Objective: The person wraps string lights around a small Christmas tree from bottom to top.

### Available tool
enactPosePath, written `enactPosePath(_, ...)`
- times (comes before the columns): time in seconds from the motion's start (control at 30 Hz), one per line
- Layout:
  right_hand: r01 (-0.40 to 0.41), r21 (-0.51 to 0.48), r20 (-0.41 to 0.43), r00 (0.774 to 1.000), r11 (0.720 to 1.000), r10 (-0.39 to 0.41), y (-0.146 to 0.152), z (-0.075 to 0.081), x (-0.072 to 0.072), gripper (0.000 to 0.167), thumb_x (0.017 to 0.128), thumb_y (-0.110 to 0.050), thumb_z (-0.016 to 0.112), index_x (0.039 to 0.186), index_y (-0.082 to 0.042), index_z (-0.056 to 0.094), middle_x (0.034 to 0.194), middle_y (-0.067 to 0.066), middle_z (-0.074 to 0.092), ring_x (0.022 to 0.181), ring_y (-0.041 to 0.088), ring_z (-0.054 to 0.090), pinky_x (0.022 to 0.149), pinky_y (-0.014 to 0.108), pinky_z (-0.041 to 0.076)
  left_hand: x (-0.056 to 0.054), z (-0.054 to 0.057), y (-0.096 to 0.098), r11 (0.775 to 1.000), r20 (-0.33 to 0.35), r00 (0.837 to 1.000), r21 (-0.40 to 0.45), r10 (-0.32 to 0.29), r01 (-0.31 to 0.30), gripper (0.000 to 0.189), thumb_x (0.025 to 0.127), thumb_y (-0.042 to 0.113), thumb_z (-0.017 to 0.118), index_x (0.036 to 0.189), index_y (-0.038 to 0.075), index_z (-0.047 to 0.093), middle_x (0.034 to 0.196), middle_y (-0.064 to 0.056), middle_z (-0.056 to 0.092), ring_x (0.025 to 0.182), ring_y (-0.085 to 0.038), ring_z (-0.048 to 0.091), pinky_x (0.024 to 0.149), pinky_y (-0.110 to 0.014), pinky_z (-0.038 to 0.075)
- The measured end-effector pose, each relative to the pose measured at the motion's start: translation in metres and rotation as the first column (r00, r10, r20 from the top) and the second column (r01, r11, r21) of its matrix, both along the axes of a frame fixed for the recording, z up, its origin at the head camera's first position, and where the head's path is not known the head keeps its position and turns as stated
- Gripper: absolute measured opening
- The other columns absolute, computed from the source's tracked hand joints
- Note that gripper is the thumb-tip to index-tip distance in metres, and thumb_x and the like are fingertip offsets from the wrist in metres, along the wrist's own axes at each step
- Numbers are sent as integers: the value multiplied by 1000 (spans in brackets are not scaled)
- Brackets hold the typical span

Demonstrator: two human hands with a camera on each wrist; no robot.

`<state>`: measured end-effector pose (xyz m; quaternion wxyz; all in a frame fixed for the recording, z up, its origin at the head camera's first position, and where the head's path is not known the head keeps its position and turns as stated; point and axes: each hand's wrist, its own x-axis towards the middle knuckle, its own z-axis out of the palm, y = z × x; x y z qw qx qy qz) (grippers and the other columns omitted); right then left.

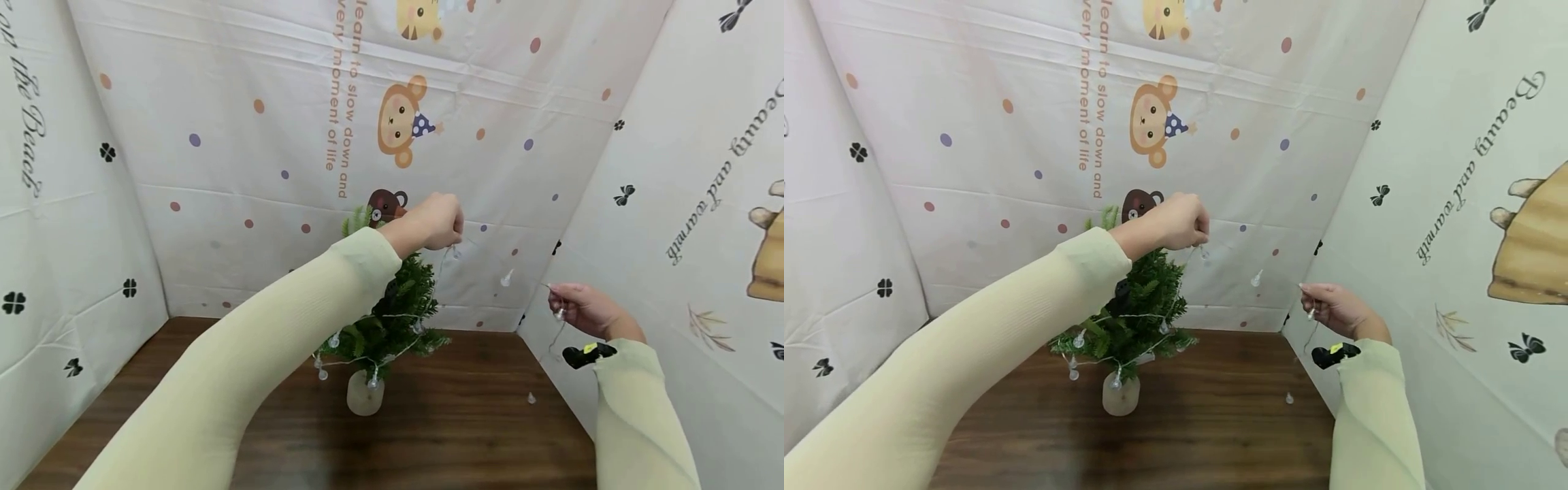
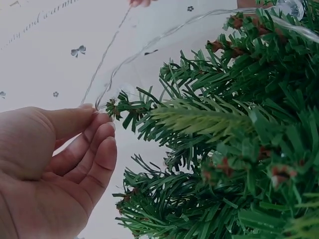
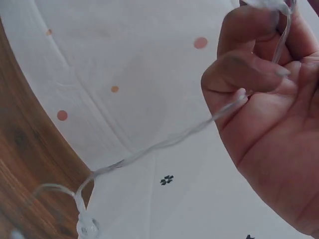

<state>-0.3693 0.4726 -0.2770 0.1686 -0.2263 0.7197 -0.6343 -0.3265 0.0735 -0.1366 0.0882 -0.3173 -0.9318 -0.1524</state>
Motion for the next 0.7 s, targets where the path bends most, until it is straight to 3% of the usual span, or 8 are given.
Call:
enactPosePath(0.1,32,-49,15,999,998,-31,6,0,0,51,114,-13,29,84,-13,70,75,-9,67,63,5,58,65,21,51,-2,0,0,1000,-9,1000,6,-7,7,28,104,20,61,83,14,78,83,3,71,78,-14,59,68,-26,46)
enactPosePath(0.23,10,-59,4,1000,998,-10,15,-2,2,52,114,-11,26,82,-12,68,66,-10,55,54,11,30,58,28,31,-4,2,-1,1000,-28,1000,13,-8,9,28,104,19,59,81,14,76,82,3,70,79,-14,58,71,-26,46)
enactPosePath(0.33,-22,-58,8,1000,998,22,22,-6,6,52,113,-9,24,85,-11,67,66,-7,45,58,18,16,63,36,19,-5,5,-4,1000,-37,999,26,14,-13,28,103,16,58,81,12,76,82,2,70,79,-15,58,70,-26,45)
enactPosePath(0.53,-27,13,56,998,1000,26,34,-11,14,51,112,-4,26,95,-12,74,68,0,27,61,20,14,62,37,17,-6,5,-9,998,-37,999,55,38,-36,32,101,13,57,72,14,70,77,3,65,79,-15,56,71,-27,44)
enactPosePath(0.7,32,-44,38,999,999,-30,35,-5,17,52,112,-4,29,91,-11,76,68,0,26,62,20,16,63,36,20,-5,2,-4,997,-37,999,66,-30,33,31,103,20,61,74,15,72,73,5,65,73,-14,55,71,-26,45)
